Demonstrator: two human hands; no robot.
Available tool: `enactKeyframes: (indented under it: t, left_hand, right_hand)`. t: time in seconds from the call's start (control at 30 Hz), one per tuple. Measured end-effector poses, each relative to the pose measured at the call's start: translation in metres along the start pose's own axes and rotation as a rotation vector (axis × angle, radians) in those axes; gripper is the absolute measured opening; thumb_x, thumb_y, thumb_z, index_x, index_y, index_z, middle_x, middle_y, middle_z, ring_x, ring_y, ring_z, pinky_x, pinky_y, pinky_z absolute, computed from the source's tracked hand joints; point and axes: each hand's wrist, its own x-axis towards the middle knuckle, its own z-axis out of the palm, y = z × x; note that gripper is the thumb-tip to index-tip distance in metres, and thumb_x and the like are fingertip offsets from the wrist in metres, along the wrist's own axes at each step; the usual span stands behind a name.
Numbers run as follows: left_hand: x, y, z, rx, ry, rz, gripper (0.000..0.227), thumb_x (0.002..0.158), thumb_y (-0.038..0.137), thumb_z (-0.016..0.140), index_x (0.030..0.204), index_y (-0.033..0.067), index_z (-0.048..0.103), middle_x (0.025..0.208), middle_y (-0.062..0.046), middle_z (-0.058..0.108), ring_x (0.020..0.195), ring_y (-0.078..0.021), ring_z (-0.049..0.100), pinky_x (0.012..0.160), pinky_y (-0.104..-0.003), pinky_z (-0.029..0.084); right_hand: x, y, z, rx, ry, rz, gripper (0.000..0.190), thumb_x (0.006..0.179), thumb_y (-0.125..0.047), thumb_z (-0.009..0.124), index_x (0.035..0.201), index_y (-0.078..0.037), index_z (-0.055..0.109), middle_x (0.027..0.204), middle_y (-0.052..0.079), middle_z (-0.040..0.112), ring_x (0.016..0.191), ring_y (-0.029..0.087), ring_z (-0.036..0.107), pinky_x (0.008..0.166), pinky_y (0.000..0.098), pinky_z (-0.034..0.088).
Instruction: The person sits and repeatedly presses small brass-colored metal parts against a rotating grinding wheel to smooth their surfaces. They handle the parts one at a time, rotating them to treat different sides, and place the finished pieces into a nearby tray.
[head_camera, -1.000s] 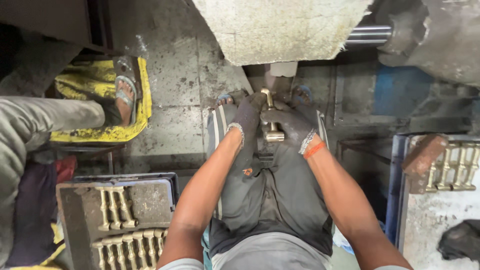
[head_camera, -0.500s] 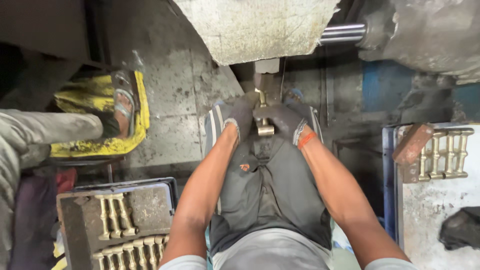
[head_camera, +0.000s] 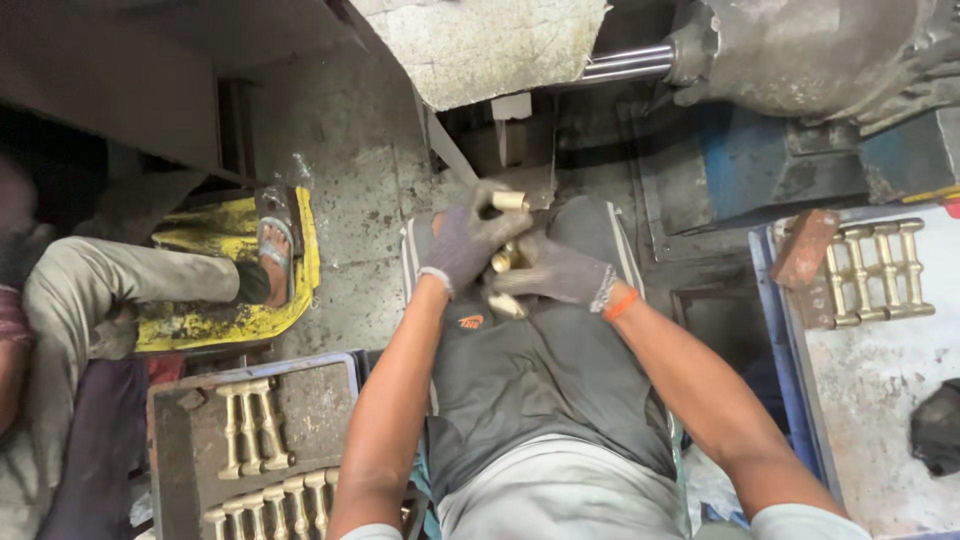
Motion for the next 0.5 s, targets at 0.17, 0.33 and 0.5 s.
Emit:
enactKeyframes:
  t: [0.17, 0.33, 0.5]
  left_hand:
    - [0.010, -0.017, -0.005, 0.155, 0.124, 0.005, 0.048, 0.089, 0.035, 0.075, 0.124, 0.0025, 0.068, 0.108, -0.011, 0.072, 0.100, -0.0200, 0.069, 0.088, -0.035, 0.053]
    - [0.024, -0.053, -0.004, -0.580, -0.141, -0.195, 0.043, 0.105, 0.025, 0.057, 0.144, 0.0071, 0.062, 0.094, -0.006, 0.062, 0.082, -0.0152, 0.059, 0.072, -0.031, 0.049]
    - [0.042, -0.064, 0.013, -0.463, -0.058, -0.229, 0.036, 0.106, 0.023, 0.052, 0.136, 0.0056, 0.063, 0.107, -0.002, 0.072, 0.091, -0.0072, 0.065, 0.079, -0.025, 0.055]
  right_hand:
    - [0.020, 0.021, 0.000, 0.044, 0.253, 0.265, 0.040, 0.090, -0.020, 0.073, 0.121, -0.003, 0.053, 0.096, 0.005, 0.067, 0.083, 0.014, 0.068, 0.073, 0.0317, 0.058]
    - [0.031, 0.039, -0.002, 0.435, 0.239, 0.388, 0.034, 0.097, -0.014, 0.073, 0.113, 0.001, 0.047, 0.086, 0.009, 0.066, 0.071, 0.016, 0.071, 0.066, 0.0313, 0.059]
    - [0.036, 0.061, 0.002, 0.453, 0.246, 0.351, 0.029, 0.092, -0.008, 0.066, 0.118, -0.005, 0.054, 0.089, 0.003, 0.066, 0.071, 0.013, 0.070, 0.066, 0.0295, 0.059]
